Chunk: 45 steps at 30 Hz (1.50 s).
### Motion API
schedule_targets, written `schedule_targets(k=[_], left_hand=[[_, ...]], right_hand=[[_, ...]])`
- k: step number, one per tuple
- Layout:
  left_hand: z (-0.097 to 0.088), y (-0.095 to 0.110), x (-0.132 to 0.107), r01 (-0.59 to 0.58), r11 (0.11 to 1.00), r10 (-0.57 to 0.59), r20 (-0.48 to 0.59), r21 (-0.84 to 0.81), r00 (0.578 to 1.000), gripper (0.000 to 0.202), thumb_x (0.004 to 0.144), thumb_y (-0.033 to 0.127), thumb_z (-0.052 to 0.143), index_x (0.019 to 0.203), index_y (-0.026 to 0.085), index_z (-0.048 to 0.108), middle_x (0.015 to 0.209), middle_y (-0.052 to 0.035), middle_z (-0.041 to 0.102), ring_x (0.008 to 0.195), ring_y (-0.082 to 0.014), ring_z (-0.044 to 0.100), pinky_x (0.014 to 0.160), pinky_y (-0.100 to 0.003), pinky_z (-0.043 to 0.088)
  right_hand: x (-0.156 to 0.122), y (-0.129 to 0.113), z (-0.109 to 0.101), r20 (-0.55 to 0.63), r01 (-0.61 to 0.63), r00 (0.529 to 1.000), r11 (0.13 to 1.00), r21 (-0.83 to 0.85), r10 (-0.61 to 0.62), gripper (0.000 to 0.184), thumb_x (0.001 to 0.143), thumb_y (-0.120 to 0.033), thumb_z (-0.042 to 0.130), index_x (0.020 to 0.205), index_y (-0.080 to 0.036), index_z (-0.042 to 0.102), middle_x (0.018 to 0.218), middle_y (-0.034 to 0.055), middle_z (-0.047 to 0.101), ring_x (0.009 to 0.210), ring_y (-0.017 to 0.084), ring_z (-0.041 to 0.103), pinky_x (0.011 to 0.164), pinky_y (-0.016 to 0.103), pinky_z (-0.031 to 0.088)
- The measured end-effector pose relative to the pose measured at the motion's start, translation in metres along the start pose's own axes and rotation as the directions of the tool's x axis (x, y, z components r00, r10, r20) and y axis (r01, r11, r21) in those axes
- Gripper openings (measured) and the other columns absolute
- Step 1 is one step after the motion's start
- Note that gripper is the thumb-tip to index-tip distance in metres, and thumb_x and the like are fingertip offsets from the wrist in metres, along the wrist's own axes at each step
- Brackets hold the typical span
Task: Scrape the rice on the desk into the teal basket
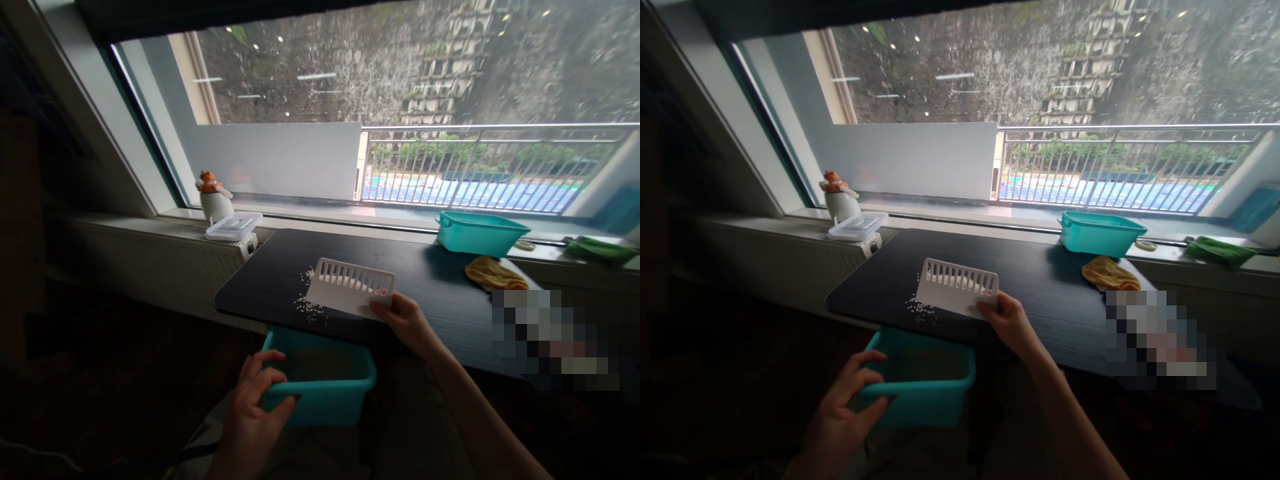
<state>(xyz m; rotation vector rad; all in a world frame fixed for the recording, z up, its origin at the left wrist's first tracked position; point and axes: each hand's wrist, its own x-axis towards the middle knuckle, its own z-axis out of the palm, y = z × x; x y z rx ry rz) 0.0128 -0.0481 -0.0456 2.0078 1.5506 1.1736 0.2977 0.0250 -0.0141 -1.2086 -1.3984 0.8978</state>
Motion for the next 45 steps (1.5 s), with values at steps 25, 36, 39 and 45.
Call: schedule_targets(k=[25, 36, 39, 45], left_hand=[[-0.002, 0.015, -0.005, 0.008, 0.999, -0.008, -0.003, -0.043, 1.0, 0.006, 0.068, 0.018, 0.061, 0.064, 0.019, 0.058, 0.106, -0.0073, 0.058, 0.1, -0.0266, 0.06, 0.084, -0.04, 0.049], [0.006, 0.008, -0.005, -0.04, 0.998, 0.039, -0.03, -0.057, 0.999, 0.007, 0.069, 0.016, 0.06, 0.064, 0.02, 0.056, 0.106, -0.0067, 0.057, 0.103, -0.0267, 0.058, 0.09, -0.045, 0.044], [0.004, 0.009, -0.007, -0.035, 0.998, 0.034, -0.025, -0.053, 0.999, 0.006, 0.069, 0.016, 0.059, 0.064, 0.02, 0.057, 0.106, -0.0074, 0.057, 0.103, -0.0271, 0.058, 0.089, -0.045, 0.045], [0.001, 0.01, -0.008, -0.024, 0.998, 0.024, -0.007, -0.05, 1.0, 0.005, 0.069, 0.017, 0.059, 0.065, 0.02, 0.056, 0.107, -0.0071, 0.057, 0.103, -0.0267, 0.058, 0.09, -0.044, 0.045]], right_hand=[[-0.007, 0.008, -0.002, -0.049, 0.146, 0.987, 0.978, -0.149, -0.155, 0.03, 0.072, -0.042, 0.065, 0.087, -0.017, 0.065, 0.08, 0.006, 0.07, 0.076, 0.025, 0.063, 0.068, 0.037, 0.051], [-0.012, 0.007, -0.004, -0.02, 0.082, 0.996, 0.996, -0.033, -0.082, 0.037, 0.072, -0.044, 0.066, 0.097, -0.016, 0.063, 0.091, 0.0098, 0.07, 0.083, 0.029, 0.065, 0.07, 0.041, 0.054], [-0.014, 0.007, -0.004, 0.036, 0.076, 0.996, 0.997, -0.012, -0.076, 0.035, 0.073, -0.043, 0.065, 0.096, -0.017, 0.064, 0.088, 0.0079, 0.071, 0.082, 0.028, 0.066, 0.07, 0.04, 0.055], [-0.014, 0.005, -0.008, 0.071, 0.062, 0.995, 0.997, 0.046, -0.065, 0.041, 0.071, -0.045, 0.068, 0.1, -0.017, 0.065, 0.093, 0.0082, 0.072, 0.087, 0.03, 0.066, 0.075, 0.043, 0.054]])
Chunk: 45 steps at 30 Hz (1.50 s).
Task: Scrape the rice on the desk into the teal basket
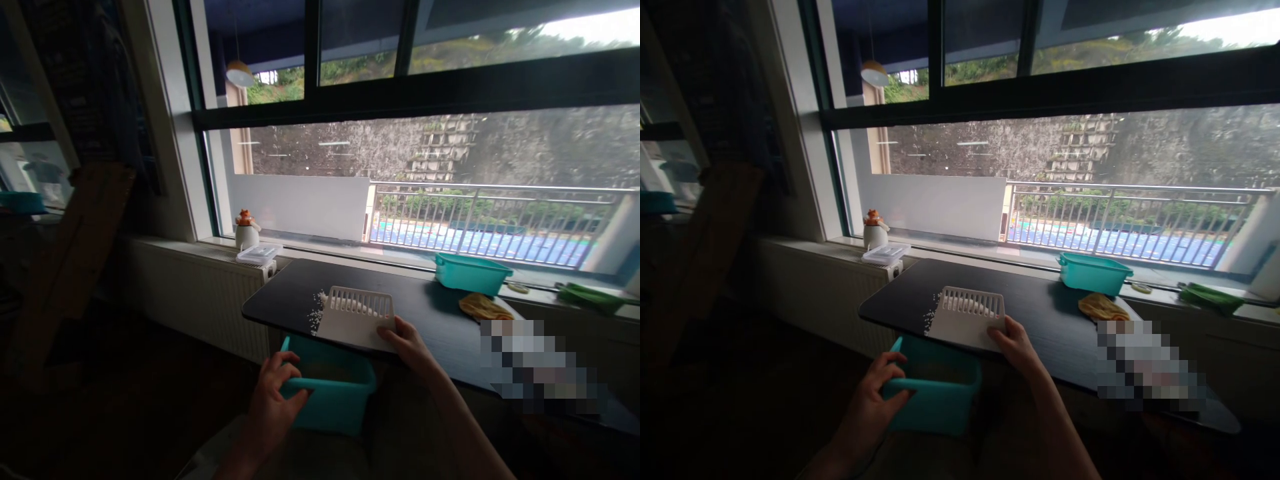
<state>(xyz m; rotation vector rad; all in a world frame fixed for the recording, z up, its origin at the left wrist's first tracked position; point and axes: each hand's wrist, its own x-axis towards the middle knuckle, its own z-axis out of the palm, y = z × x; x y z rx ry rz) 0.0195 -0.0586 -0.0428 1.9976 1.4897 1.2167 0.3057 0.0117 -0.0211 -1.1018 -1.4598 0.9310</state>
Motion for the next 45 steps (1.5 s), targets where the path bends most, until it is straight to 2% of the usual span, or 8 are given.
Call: schedule_targets(k=[4, 6, 13, 18, 25, 31, 37, 45], left_hand=[[0.001, -0.001, 0.0, -0.012, 1.0, 0.012, -0.007, -0.004, 1.0, 0.007, 0.069, 0.016, 0.059, 0.065, 0.021, 0.055, 0.107, -0.0066, 0.057, 0.105, -0.027, 0.057, 0.093, -0.046, 0.043], [0.001, -0.002, 0.0, -0.015, 1.0, 0.015, -0.009, -0.002, 1.0, 0.008, 0.069, 0.015, 0.058, 0.065, 0.021, 0.055, 0.106, -0.0067, 0.057, 0.105, -0.027, 0.057, 0.094, -0.047, 0.042], [-0.002, -0.005, -0.001, -0.013, 1.0, 0.014, -0.019, 0.016, 1.0, 0.008, 0.069, 0.016, 0.059, 0.064, 0.02, 0.055, 0.107, -0.008, 0.055, 0.104, -0.0277, 0.056, 0.092, -0.046, 0.042], [-0.003, -0.006, -0.001, -0.009, 1.0, 0.009, -0.031, 0.021, 0.999, 0.006, 0.07, 0.017, 0.059, 0.065, 0.02, 0.056, 0.108, -0.0077, 0.055, 0.103, -0.0275, 0.057, 0.091, -0.045, 0.043], [-0.003, -0.009, 0.0, -0.002, 0.999, 0.003, -0.039, 0.032, 0.999, 0.007, 0.07, 0.018, 0.06, 0.064, 0.02, 0.056, 0.108, -0.0065, 0.055, 0.103, -0.0262, 0.058, 0.089, -0.041, 0.045], [-0.006, -0.012, 0.002, 0.002, 0.999, 0.0, -0.044, 0.045, 0.999, 0.007, 0.069, 0.018, 0.061, 0.063, 0.02, 0.056, 0.107, -0.0068, 0.056, 0.102, -0.0274, 0.058, 0.088, -0.043, 0.045], [-0.008, -0.014, 0.003, 0.004, 0.999, -0.001, -0.051, 0.052, 0.999, 0.006, 0.07, 0.019, 0.06, 0.065, 0.021, 0.056, 0.108, -0.0064, 0.056, 0.102, -0.0271, 0.057, 0.089, -0.043, 0.045], [-0.007, -0.016, 0.005, 0.007, 0.999, -0.004, -0.047, 0.054, 0.999, 0.008, 0.071, 0.021, 0.06, 0.065, 0.02, 0.056, 0.108, -0.0071, 0.054, 0.102, -0.0274, 0.057, 0.09, -0.045, 0.044]], right_hand=[[0.011, 0.002, 0.006, -0.162, 0.009, 0.987, 0.999, -0.044, -0.016, 0.043, 0.068, -0.05, 0.068, 0.097, -0.018, 0.064, 0.092, 0.0098, 0.071, 0.086, 0.032, 0.066, 0.075, 0.046, 0.054], [0.018, 0.003, 0.014, -0.177, 0.003, 0.984, 0.997, -0.074, -0.016, 0.041, 0.069, -0.048, 0.067, 0.097, -0.017, 0.064, 0.091, 0.0099, 0.071, 0.084, 0.031, 0.066, 0.073, 0.045, 0.054], [0.025, 0.0, 0.035, -0.157, -0.002, 0.988, 0.995, -0.102, -0.014, 0.031, 0.072, -0.039, 0.065, 0.094, -0.017, 0.063, 0.089, 0.0097, 0.069, 0.083, 0.03, 0.065, 0.072, 0.045, 0.054], [0.018, -0.005, 0.033, -0.084, 0.009, 0.996, 0.997, -0.074, -0.015, 0.03, 0.074, -0.035, 0.064, 0.098, -0.018, 0.063, 0.093, 0.0094, 0.07, 0.086, 0.029, 0.065, 0.072, 0.042, 0.056], [0.023, 0.004, 0.034, -0.144, -0.001, 0.99, 0.998, -0.07, -0.009, 0.034, 0.07, -0.039, 0.066, 0.094, -0.015, 0.064, 0.088, 0.0096, 0.07, 0.083, 0.029, 0.064, 0.071, 0.042, 0.054], [0.018, -0.002, 0.032, -0.06, -0.002, 0.998, 1.0, -0.027, 0.0, 0.032, 0.071, -0.035, 0.066, 0.096, -0.015, 0.066, 0.088, 0.0085, 0.071, 0.08, 0.028, 0.065, 0.066, 0.038, 0.054], [0.02, 0.002, 0.029, -0.121, -0.007, 0.993, 1.0, -0.009, 0.006, 0.032, 0.07, -0.034, 0.065, 0.095, -0.015, 0.064, 0.088, 0.0084, 0.07, 0.083, 0.028, 0.064, 0.068, 0.038, 0.053], [0.017, -0.003, 0.026, 0.011, -0.01, 1.0, 0.998, 0.06, 0.009, 0.035, 0.068, -0.038, 0.07, 0.094, -0.015, 0.066, 0.083, 0.0071, 0.071, 0.077, 0.027, 0.066, 0.065, 0.038, 0.054]])
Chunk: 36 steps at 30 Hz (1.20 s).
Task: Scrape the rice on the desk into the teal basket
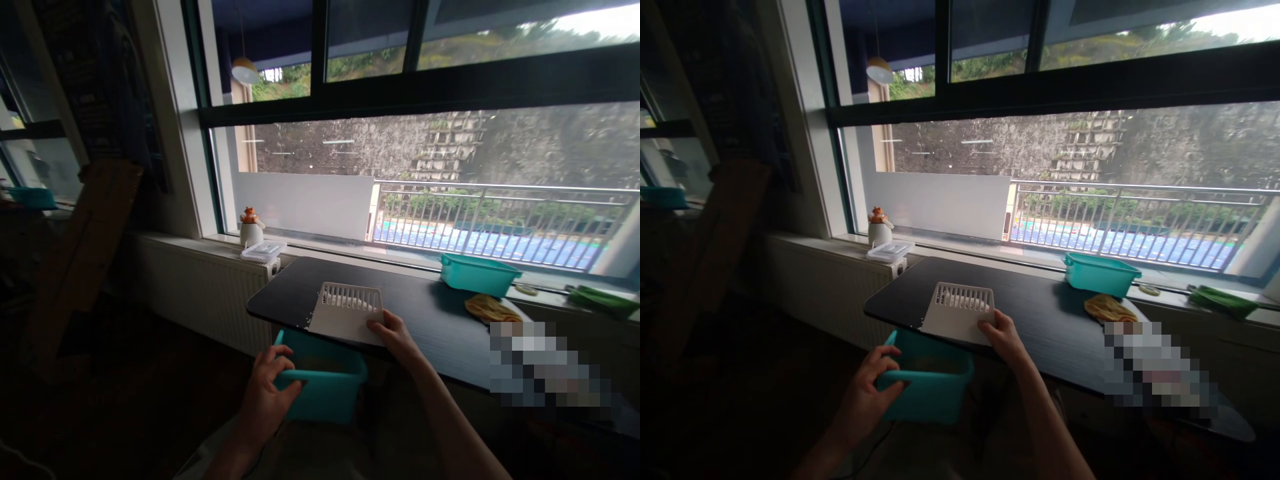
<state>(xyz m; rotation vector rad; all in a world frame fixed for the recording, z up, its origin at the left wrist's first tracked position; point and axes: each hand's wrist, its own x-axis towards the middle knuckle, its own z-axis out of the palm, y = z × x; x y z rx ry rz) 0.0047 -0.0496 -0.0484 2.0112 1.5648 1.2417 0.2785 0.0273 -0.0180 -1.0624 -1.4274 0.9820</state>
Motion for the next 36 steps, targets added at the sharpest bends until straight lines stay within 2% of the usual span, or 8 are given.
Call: schedule_targets(k=[6, 10, 14, 19, 23, 26, 32, 36], left_hand=[[0.001, 0.003, 0.0, -0.004, 1.0, 0.004, -0.006, 0.006, 1.0, 0.007, 0.07, 0.019, 0.06, 0.065, 0.021, 0.056, 0.107, -0.0071, 0.054, 0.103, -0.0268, 0.057, 0.091, -0.044, 0.043], [0.0, 0.004, 0.0, -0.002, 1.0, 0.002, -0.009, -0.001, 1.0, 0.007, 0.07, 0.02, 0.06, 0.064, 0.02, 0.056, 0.106, -0.0076, 0.055, 0.101, -0.0275, 0.057, 0.09, -0.044, 0.044], [-0.001, 0.004, 0.0, 0.002, 1.0, -0.002, -0.005, -0.002, 1.0, 0.007, 0.069, 0.02, 0.06, 0.064, 0.021, 0.056, 0.106, -0.0076, 0.055, 0.102, -0.028, 0.057, 0.09, -0.045, 0.044], [-0.001, 0.003, -0.001, -0.001, 1.0, 0.001, -0.011, 0.003, 1.0, 0.006, 0.069, 0.02, 0.06, 0.064, 0.021, 0.056, 0.106, -0.0072, 0.056, 0.101, -0.0273, 0.057, 0.088, -0.043, 0.045], [-0.001, 0.003, -0.002, -0.007, 1.0, 0.007, -0.008, 0.004, 1.0, 0.007, 0.069, 0.02, 0.059, 0.064, 0.021, 0.056, 0.106, -0.0069, 0.056, 0.1, -0.0271, 0.058, 0.086, -0.042, 0.046], [-0.002, 0.003, -0.002, -0.005, 1.0, 0.005, -0.005, 0.007, 1.0, 0.006, 0.07, 0.02, 0.059, 0.064, 0.021, 0.056, 0.106, -0.0069, 0.056, 0.1, -0.0273, 0.058, 0.085, -0.042, 0.047], [-0.002, 0.002, -0.001, 0.001, 1.0, -0.001, -0.011, 0.014, 1.0, 0.005, 0.069, 0.019, 0.06, 0.065, 0.021, 0.057, 0.106, -0.007, 0.057, 0.101, -0.0272, 0.057, 0.09, -0.044, 0.044], [-0.002, 0.003, 0.0, 0.0, 1.0, 0.001, -0.018, 0.016, 1.0, 0.005, 0.068, 0.019, 0.06, 0.064, 0.021, 0.057, 0.105, -0.0065, 0.057, 0.101, -0.027, 0.057, 0.09, -0.043, 0.044]], right_hand=[[0.005, 0.009, 0.0, -0.051, 0.031, 0.998, 1.0, 0.002, -0.031, 0.045, 0.065, -0.048, 0.073, 0.096, -0.016, 0.067, 0.09, 0.0073, 0.072, 0.084, 0.027, 0.066, 0.077, 0.041, 0.053], [0.004, 0.006, 0.004, -0.011, 0.026, 1.0, 1.0, -0.008, -0.026, 0.044, 0.064, -0.049, 0.073, 0.092, -0.015, 0.069, 0.085, 0.0077, 0.073, 0.08, 0.028, 0.067, 0.075, 0.042, 0.053], [0.0, -0.001, 0.004, 0.051, 0.01, 0.999, 1.0, -0.005, -0.01, 0.043, 0.066, -0.046, 0.073, 0.096, -0.016, 0.068, 0.088, 0.0079, 0.073, 0.082, 0.029, 0.067, 0.071, 0.041, 0.055], [0.005, 0.004, 0.006, -0.073, 0.018, 0.997, 0.999, -0.046, -0.021, 0.043, 0.069, -0.046, 0.069, 0.097, -0.015, 0.066, 0.092, 0.0095, 0.072, 0.086, 0.029, 0.066, 0.078, 0.044, 0.054], [0.014, 0.01, 0.013, -0.112, 0.001, 0.994, 0.997, -0.078, -0.01, 0.041, 0.069, -0.044, 0.069, 0.096, -0.014, 0.066, 0.09, 0.0102, 0.072, 0.085, 0.03, 0.066, 0.078, 0.047, 0.053], [0.015, 0.007, 0.019, -0.073, 0.009, 0.997, 0.997, -0.078, -0.014, 0.04, 0.07, -0.043, 0.069, 0.097, -0.014, 0.066, 0.091, 0.0097, 0.072, 0.086, 0.03, 0.066, 0.079, 0.047, 0.053], [0.004, -0.007, 0.018, 0.106, 0.041, 0.994, 0.999, -0.03, -0.037, 0.042, 0.07, -0.044, 0.069, 0.103, -0.018, 0.067, 0.099, 0.0077, 0.072, 0.095, 0.03, 0.065, 0.081, 0.044, 0.054], [0.001, -0.008, 0.016, 0.059, 0.038, 0.998, 0.999, -0.027, -0.037, 0.043, 0.071, -0.045, 0.069, 0.102, -0.017, 0.066, 0.096, 0.009, 0.072, 0.092, 0.031, 0.065, 0.078, 0.046, 0.054]])
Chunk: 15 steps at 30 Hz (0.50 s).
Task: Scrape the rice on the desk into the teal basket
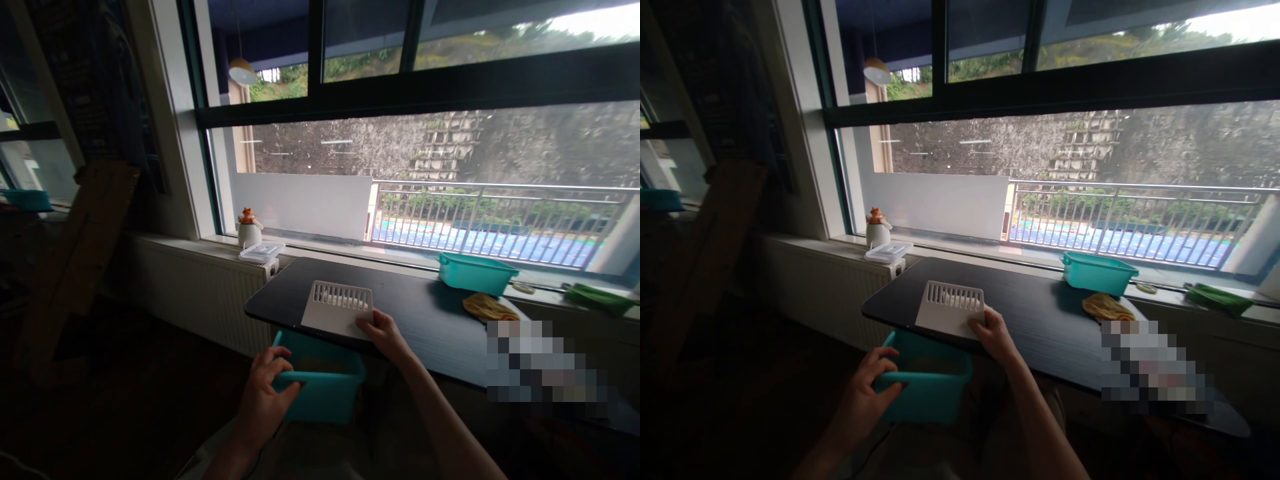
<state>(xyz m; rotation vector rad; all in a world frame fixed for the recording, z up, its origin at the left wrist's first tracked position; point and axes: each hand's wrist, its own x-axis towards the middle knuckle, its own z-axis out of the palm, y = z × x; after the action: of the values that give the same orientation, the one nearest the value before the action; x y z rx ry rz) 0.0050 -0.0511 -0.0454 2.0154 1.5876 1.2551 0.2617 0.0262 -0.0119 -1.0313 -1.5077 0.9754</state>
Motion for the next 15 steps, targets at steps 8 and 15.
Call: schedule_targets(k=[8, 15], left_hand=[[-0.0018, 0.0016, -0.001, 0.007, 1.0, -0.007, -0.003, 0.003, 1.0, 0.006, 0.069, 0.02, 0.061, 0.064, 0.02, 0.057, 0.106, -0.0071, 0.058, 0.101, -0.0274, 0.058, 0.089, -0.044, 0.045], [-0.0017, 0.001, -0.0008, -0.007, 1.0, 0.007, -0.012, 0.008, 1.0, 0.007, 0.068, 0.018, 0.062, 0.063, 0.02, 0.057, 0.105, -0.0073, 0.058, 0.101, -0.0276, 0.058, 0.089, -0.044, 0.045]], right_hand=[[0.0005, -0.0005, -0.0005, 0.052, 0.0, 0.999, 1.0, 0.007, 0.0, 0.041, 0.069, -0.042, 0.071, 0.101, -0.016, 0.068, 0.095, 0.0085, 0.072, 0.091, 0.031, 0.066, 0.078, 0.044, 0.055], [-0.0007, -0.0011, 0.0001, 0.016, -0.006, 1.0, 1.0, 0.008, 0.006, 0.044, 0.068, -0.046, 0.07, 0.101, -0.017, 0.068, 0.096, 0.0086, 0.072, 0.092, 0.031, 0.065, 0.078, 0.044, 0.055]])
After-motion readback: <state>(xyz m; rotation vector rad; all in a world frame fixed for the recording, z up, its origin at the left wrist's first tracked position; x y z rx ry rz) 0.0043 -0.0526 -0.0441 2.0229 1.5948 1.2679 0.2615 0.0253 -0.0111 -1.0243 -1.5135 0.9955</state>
